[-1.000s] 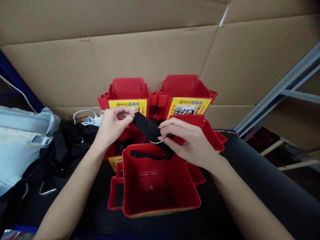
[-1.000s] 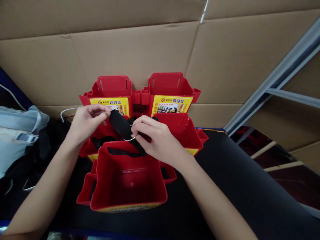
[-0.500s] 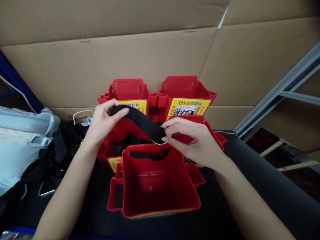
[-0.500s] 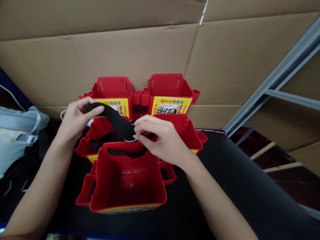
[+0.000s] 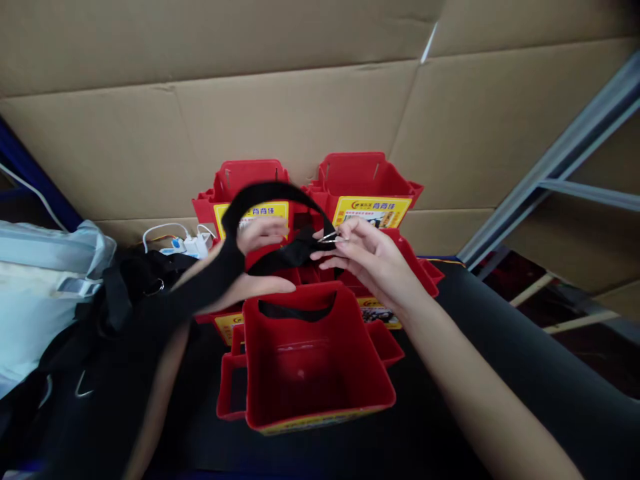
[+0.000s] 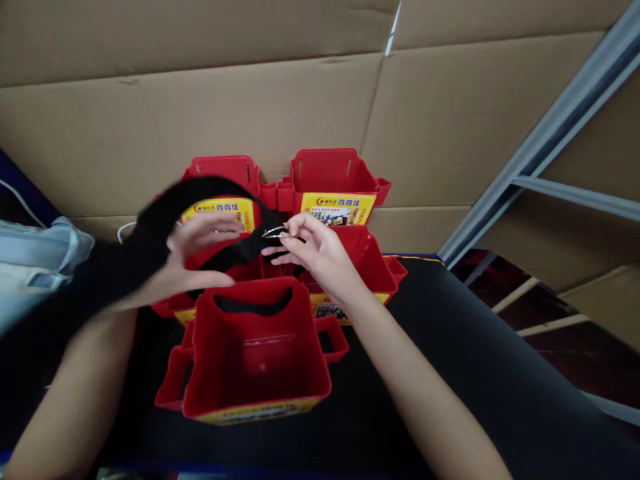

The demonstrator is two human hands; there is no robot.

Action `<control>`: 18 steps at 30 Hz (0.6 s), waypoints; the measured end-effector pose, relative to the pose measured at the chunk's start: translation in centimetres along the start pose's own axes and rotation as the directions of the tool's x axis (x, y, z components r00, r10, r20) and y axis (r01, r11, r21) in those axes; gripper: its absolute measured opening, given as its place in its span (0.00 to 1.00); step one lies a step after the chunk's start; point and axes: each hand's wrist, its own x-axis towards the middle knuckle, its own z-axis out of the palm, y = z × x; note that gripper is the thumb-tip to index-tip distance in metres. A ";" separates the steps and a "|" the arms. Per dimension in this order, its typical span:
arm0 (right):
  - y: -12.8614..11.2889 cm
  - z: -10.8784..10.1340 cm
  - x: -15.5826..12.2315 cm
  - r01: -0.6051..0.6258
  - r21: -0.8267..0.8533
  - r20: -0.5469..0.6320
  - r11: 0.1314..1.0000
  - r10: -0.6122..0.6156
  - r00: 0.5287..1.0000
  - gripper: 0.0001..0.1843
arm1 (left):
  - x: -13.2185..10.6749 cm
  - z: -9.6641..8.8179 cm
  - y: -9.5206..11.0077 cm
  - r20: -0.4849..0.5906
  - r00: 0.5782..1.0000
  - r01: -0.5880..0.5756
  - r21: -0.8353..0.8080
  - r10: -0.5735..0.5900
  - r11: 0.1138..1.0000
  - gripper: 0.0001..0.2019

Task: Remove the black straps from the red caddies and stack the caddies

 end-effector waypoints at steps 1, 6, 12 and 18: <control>0.2 0.1 0.0 -0.010 0.032 -0.016 0.999 0.011 1.000 0.11 | 0.3 1.0 -0.2 -0.022 1.000 0.010 0.133 -0.007 0.991 0.24; -0.1 -1.4 0.7 0.084 0.174 -0.267 0.981 -0.035 0.963 0.07 | 0.7 0.3 -1.2 0.036 0.988 0.126 0.366 -0.149 0.922 0.15; -2.9 -9.4 1.4 0.245 0.209 -0.611 0.947 -0.069 0.789 0.08 | -1.8 -7.0 -1.4 -0.050 0.899 0.372 0.610 -0.434 0.700 0.14; -6.0 -16.3 -1.0 0.256 -0.215 -0.706 0.942 -0.332 0.626 0.23 | -2.9 -8.7 -1.8 0.025 0.730 0.426 0.765 -0.682 0.484 0.13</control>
